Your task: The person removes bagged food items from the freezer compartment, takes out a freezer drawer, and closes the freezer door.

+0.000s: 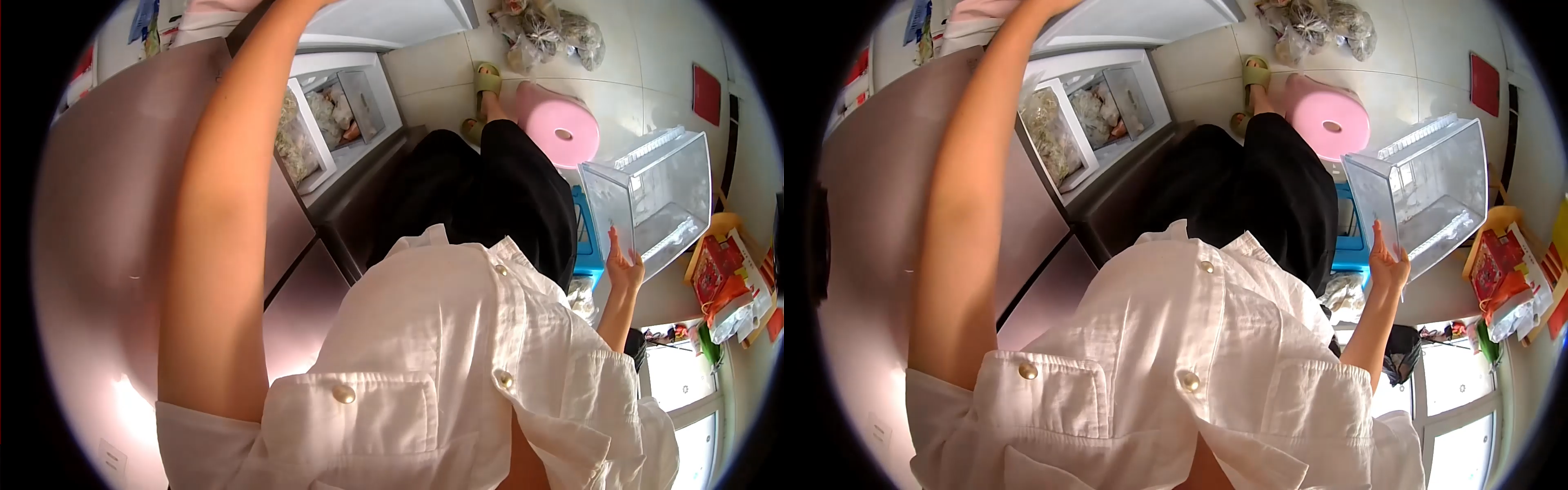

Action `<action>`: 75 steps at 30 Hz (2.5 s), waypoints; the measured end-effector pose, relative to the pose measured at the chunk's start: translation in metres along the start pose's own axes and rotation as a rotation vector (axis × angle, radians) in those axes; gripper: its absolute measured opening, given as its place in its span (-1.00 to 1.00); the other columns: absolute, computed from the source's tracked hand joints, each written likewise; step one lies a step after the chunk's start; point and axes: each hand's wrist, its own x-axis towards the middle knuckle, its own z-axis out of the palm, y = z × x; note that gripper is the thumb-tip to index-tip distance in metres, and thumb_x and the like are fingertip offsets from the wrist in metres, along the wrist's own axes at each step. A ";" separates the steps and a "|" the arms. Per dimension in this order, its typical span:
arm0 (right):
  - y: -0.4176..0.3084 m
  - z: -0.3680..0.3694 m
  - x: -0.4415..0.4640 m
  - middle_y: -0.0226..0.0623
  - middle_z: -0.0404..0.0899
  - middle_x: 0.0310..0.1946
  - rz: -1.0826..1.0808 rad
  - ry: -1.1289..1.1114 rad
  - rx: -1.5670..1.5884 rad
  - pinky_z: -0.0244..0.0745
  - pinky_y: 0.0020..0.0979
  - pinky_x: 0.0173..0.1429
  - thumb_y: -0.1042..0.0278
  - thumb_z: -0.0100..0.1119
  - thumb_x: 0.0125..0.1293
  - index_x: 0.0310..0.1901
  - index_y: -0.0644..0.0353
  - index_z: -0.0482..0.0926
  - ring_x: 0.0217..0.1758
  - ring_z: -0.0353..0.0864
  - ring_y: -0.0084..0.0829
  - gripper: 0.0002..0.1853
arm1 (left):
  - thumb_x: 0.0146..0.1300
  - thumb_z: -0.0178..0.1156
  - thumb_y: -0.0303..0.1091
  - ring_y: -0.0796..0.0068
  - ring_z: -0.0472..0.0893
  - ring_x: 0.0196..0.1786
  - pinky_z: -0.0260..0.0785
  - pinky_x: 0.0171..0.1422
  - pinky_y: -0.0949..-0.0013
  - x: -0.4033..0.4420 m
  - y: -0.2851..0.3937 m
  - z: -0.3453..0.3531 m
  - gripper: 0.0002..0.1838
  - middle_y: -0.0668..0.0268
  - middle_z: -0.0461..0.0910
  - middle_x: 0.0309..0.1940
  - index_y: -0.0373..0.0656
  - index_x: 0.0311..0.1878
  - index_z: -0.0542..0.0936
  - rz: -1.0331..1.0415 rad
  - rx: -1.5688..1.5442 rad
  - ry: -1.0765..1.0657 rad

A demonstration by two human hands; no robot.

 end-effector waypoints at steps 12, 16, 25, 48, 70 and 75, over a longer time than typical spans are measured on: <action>0.012 0.030 0.006 0.39 -0.03 0.35 -0.005 -0.031 -0.111 0.47 -0.01 0.23 0.29 -0.24 0.41 0.33 0.54 -0.18 0.29 0.29 0.24 -0.37 | 0.11 -0.09 0.51 0.30 -0.01 0.52 -0.36 0.52 -0.15 -0.104 -0.012 0.095 0.10 0.34 0.23 0.40 -0.15 0.49 -0.08 0.069 -0.002 0.073; 0.027 0.043 -0.011 0.40 -0.04 0.35 -0.009 -0.077 -0.195 0.52 -0.06 0.18 0.28 -0.24 0.42 0.31 0.53 -0.18 0.27 0.31 0.25 -0.38 | 0.09 -0.14 0.56 0.32 -0.02 0.53 -0.29 0.53 -0.11 -0.126 -0.025 0.110 0.02 0.28 0.02 0.48 -0.14 0.38 0.25 0.076 -0.064 0.091; 0.001 0.048 0.007 0.46 0.02 0.31 0.016 -0.104 -0.336 0.42 -0.03 0.29 0.38 -0.25 0.38 0.29 0.70 -0.18 0.34 0.22 0.24 -0.37 | 0.19 -0.09 0.42 0.28 -0.06 0.54 -0.29 0.52 -0.12 -0.146 -0.018 0.091 -0.11 0.25 -0.05 0.50 -0.09 0.39 0.24 0.189 -0.026 0.051; -0.026 0.049 0.033 0.57 0.01 0.26 0.030 -0.242 -0.417 0.32 -0.06 0.38 0.56 -0.17 0.35 0.26 0.70 -0.08 0.36 0.15 0.27 -0.45 | -0.01 0.36 -0.30 0.23 -0.07 0.54 -0.22 0.55 0.24 -0.100 0.115 -0.032 -0.04 0.11 -0.11 0.51 -0.14 0.46 0.08 0.105 0.075 -0.129; -0.006 0.060 0.004 0.53 0.02 0.25 0.030 -0.269 -0.411 0.48 -0.05 0.23 0.43 -0.29 0.42 0.29 0.59 -0.15 0.28 0.28 0.28 -0.46 | -0.05 0.38 0.10 0.02 0.28 0.37 0.14 0.42 0.26 -0.093 0.142 -0.059 0.05 -0.13 0.23 0.33 -0.31 0.39 0.14 0.096 0.095 0.007; -0.007 0.066 -0.004 0.55 0.10 0.22 0.060 -0.246 -0.417 0.51 -0.07 0.20 0.39 -0.31 0.43 0.27 0.60 -0.14 0.24 0.33 0.28 -0.47 | -0.08 0.40 0.11 0.02 0.30 0.35 0.18 0.39 0.23 -0.090 0.140 -0.046 0.06 -0.13 0.27 0.30 -0.30 0.38 0.16 0.057 0.002 0.007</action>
